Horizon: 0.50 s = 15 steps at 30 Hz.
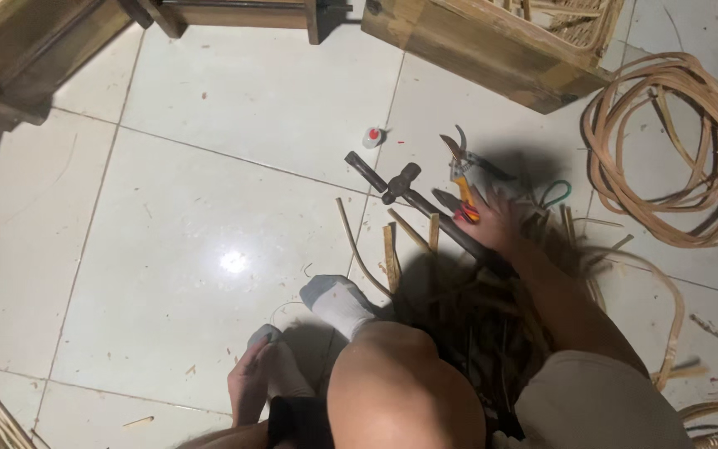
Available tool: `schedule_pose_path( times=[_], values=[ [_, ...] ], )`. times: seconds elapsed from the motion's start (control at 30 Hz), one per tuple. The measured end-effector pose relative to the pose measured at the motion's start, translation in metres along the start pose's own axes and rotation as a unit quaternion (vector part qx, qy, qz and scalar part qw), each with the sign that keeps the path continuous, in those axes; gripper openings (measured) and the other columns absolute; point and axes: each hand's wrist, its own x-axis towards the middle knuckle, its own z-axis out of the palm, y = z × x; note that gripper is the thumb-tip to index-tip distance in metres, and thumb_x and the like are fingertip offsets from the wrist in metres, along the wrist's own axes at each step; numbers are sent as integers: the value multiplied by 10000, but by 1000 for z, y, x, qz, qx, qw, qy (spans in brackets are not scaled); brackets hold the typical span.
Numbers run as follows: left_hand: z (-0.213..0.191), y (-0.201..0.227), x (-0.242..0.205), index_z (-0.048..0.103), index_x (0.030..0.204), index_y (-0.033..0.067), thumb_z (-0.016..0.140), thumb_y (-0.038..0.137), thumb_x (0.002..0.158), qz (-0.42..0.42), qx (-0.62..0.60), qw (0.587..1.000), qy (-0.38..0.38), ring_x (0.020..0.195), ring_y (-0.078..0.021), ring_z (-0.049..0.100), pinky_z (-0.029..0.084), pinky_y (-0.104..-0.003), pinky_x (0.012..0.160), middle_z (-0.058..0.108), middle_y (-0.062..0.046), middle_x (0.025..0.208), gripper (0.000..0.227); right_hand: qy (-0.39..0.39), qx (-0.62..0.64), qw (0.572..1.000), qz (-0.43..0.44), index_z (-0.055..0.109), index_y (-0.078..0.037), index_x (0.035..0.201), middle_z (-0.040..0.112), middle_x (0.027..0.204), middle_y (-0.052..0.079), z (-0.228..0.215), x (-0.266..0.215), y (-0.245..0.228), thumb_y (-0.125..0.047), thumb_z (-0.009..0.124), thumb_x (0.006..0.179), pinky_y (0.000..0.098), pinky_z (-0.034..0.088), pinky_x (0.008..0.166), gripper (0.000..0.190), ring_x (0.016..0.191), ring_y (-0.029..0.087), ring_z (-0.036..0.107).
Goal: The person assembles a rectangular woven basket frame by hand, inserting curved bamboo strips into the frame and securing them with a hammer. The person then applies glue to the joints of the frame.
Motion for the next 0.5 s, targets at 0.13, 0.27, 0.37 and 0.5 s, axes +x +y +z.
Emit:
schedule_pose_path(
  times=[0.13, 0.27, 0.37, 0.5],
  values=[
    [-1, -5, 5, 723, 1247, -2, 661, 27, 956, 92, 33, 995, -31, 1059, -178, 705, 547, -276, 934, 766, -134, 1181, 299, 58, -19, 998, -17, 516, -58, 1503, 482, 1491, 316, 15, -39, 27, -541, 786, 777, 629, 422, 1080, 913, 1365, 507, 473],
    [3, -6, 14, 724, 1244, 20, 648, 37, 929, 113, -2, 992, -53, 1077, -160, 701, 536, -266, 952, 762, -116, 1190, 324, 100, -40, 994, -1, 564, -67, 1420, 496, 1472, 272, 20, -47, 27, -556, 800, 726, 605, 414, 1101, 882, 1366, 466, 478],
    [0, -8, 8, 739, 1229, 21, 676, 61, 934, 74, 6, 997, -26, 1034, -163, 697, 540, -273, 922, 777, -125, 1140, 304, 67, -104, 991, -54, 621, -28, 1291, 545, 1404, 292, -5, -40, 26, -552, 831, 689, 594, 417, 1041, 826, 1329, 458, 511],
    [6, -11, 17, 769, 1171, -3, 736, 100, 914, 13, 31, 999, 18, 980, -170, 708, 564, -280, 869, 796, -127, 1078, 279, -66, 25, 995, 64, 635, -42, 1344, 701, 1190, 169, -40, 24, 10, -486, 772, 846, 475, 552, 999, 682, 1111, 325, 696]
  ],
)
